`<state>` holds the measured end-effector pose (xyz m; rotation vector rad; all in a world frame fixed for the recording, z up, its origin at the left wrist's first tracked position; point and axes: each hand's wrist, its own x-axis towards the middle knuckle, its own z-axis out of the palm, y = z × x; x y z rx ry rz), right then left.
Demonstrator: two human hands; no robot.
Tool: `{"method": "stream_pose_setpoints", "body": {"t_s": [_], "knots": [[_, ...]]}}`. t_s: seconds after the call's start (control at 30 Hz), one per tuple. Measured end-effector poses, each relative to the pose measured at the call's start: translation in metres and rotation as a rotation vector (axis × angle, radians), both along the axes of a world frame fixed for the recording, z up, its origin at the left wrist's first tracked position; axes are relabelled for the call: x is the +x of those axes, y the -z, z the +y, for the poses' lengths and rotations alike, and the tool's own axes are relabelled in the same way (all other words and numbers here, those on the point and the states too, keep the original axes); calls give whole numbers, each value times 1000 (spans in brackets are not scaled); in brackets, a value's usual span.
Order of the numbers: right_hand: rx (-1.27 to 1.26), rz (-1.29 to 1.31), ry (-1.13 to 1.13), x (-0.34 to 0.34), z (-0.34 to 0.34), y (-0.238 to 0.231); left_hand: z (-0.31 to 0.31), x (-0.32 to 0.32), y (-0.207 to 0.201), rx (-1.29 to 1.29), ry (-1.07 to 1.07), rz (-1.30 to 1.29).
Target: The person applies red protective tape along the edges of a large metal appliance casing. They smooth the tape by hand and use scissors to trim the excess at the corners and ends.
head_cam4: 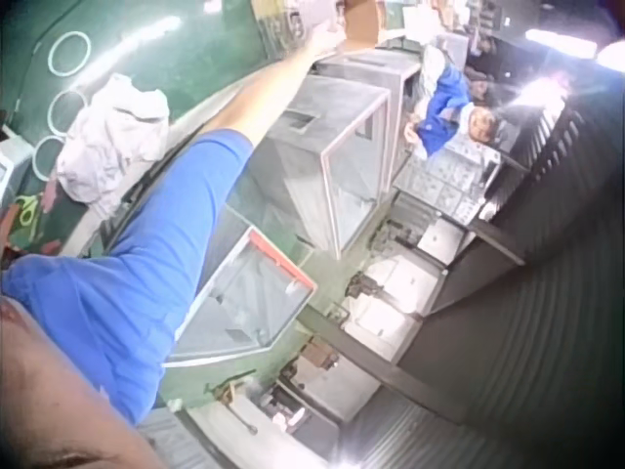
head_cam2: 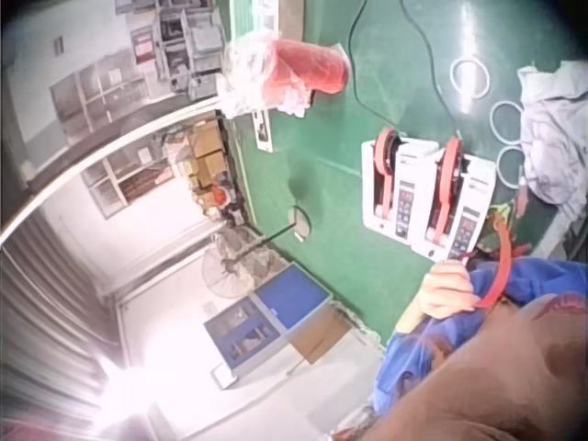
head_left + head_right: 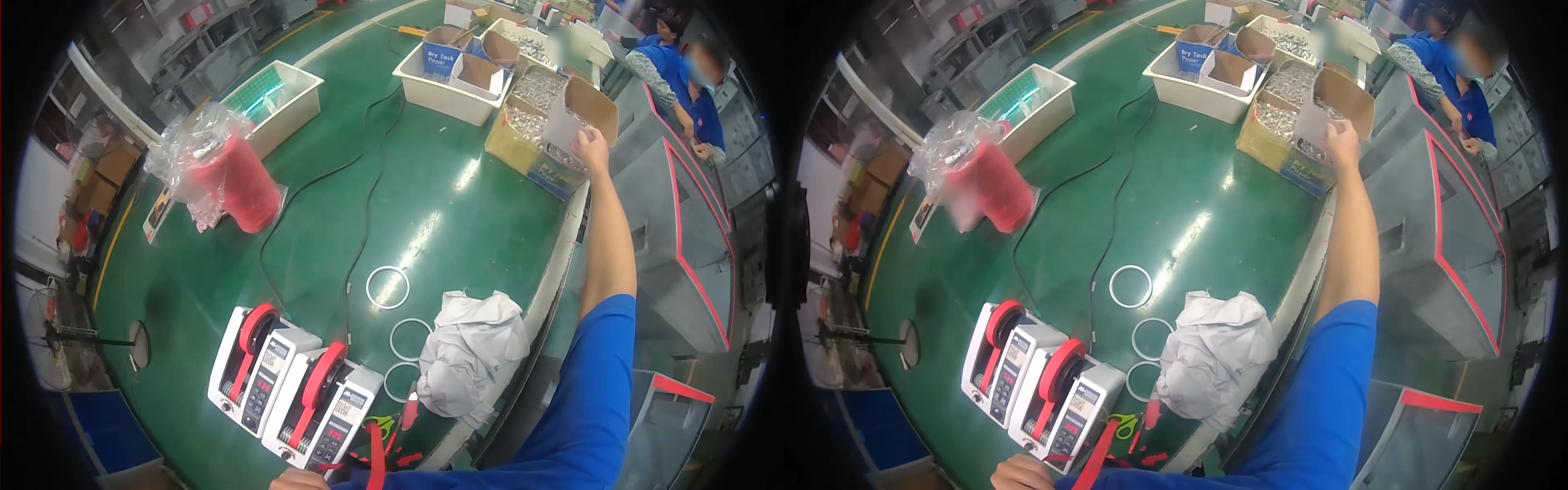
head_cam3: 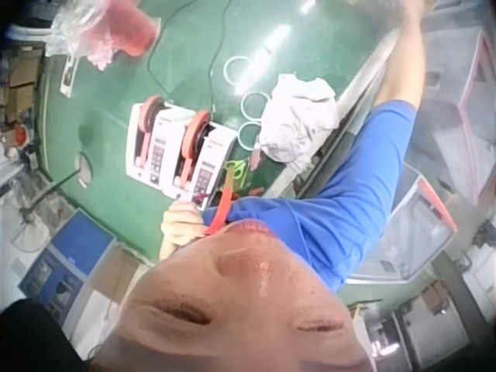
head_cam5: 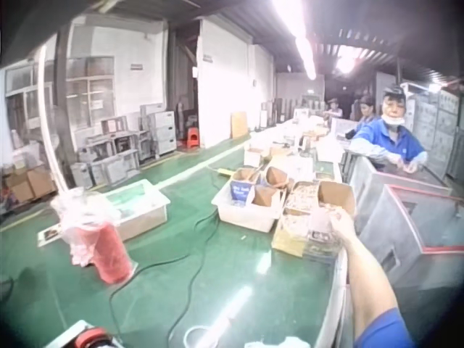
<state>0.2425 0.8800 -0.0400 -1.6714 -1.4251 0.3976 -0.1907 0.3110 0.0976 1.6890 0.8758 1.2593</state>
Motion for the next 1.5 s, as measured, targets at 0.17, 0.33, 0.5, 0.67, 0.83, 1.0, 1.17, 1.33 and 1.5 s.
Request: {"method": "stream_pose_setpoints", "body": {"t_s": [0.17, 0.33, 0.5, 0.67, 0.83, 1.0, 1.17, 1.33, 1.5], "knots": [[124, -216, 121, -14, -26, 6, 5, 9, 3, -75, 15, -14], [233, -241, 189, -69, -96, -15, -9, 4, 5, -23, 27, 25], [-47, 625, -686, -214, -238, -85, -33, -4, 4, -72, -7, 31], [-173, 509, -1720, -269, -472, -139, -60, -12, -17, -19, 26, 130], [-476, 435, -1454, -226, -615, -134, -108, -36, -28, 27, -53, 274], [-383, 260, -1180, -156, -695, -148, -147, -43, -44, 182, -91, 483], [-541, 197, -873, -67, -777, -149, -182, -13, -54, 235, -119, 592], [-498, 141, -493, 32, -876, -149, -207, 64, -61, 325, -5, 614], [-417, 192, -129, 117, -972, -144, -220, 145, -54, 319, 154, 540]]}}
